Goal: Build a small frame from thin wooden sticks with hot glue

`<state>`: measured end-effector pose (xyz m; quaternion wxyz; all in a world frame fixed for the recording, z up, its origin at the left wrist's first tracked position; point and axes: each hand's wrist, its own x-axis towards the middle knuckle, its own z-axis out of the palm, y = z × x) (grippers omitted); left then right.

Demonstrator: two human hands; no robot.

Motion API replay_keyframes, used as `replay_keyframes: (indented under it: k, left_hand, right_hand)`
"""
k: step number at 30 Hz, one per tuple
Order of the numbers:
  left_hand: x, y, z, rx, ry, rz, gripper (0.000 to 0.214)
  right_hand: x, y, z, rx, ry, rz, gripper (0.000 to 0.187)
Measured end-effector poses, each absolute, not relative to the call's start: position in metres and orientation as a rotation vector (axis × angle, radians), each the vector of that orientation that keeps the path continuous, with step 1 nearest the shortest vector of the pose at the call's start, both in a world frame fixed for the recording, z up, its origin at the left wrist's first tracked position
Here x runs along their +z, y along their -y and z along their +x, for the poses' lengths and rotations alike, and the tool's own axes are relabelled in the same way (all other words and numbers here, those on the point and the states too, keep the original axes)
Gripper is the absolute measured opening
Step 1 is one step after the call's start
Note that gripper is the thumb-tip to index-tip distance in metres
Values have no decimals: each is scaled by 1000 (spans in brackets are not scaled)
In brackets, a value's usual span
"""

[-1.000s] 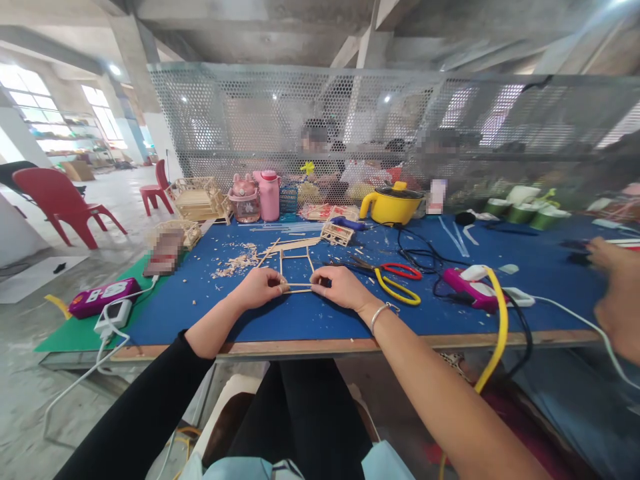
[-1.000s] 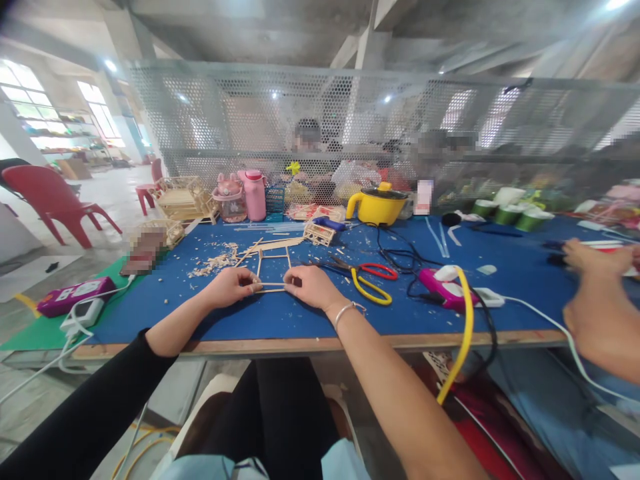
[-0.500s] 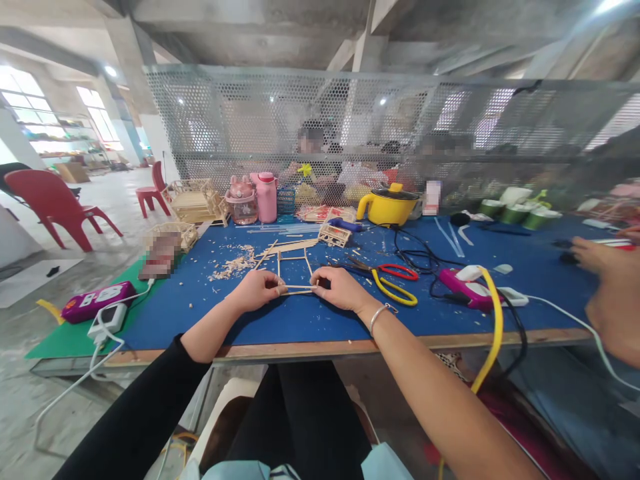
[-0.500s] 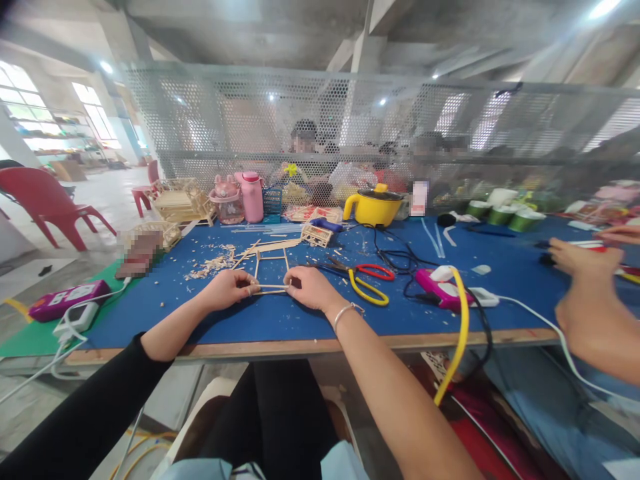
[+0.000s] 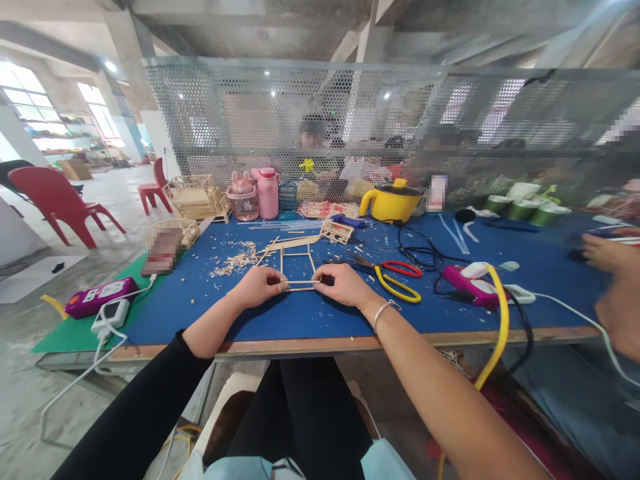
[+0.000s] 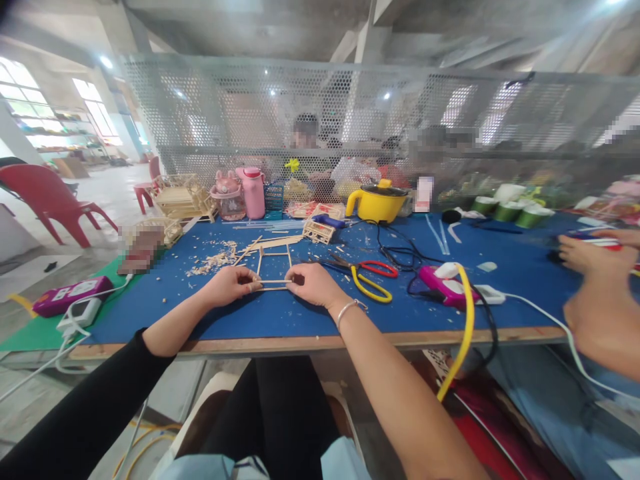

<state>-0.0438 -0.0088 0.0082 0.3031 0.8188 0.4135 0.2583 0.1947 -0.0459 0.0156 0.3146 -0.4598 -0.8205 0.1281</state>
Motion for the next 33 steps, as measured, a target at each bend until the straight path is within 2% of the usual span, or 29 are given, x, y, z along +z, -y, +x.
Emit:
replay_keyframes:
  k: [8, 15, 26, 33]
  left_hand:
    - [10, 9, -47, 659, -1027, 2197, 24]
    - [9, 12, -39, 724, -1238, 2192, 27]
    - [7, 12, -38, 746, -1260, 2224, 29]
    - [8, 11, -38, 747, -1236, 2215, 31]
  right_hand:
    - [14, 43, 193, 287, 2154, -1255, 7]
    - [13, 41, 193, 258, 2186, -1244, 10]
    - [16, 44, 194, 425, 2101, -1290, 11]
    - [18, 47, 195, 394, 2109, -1270, 11]
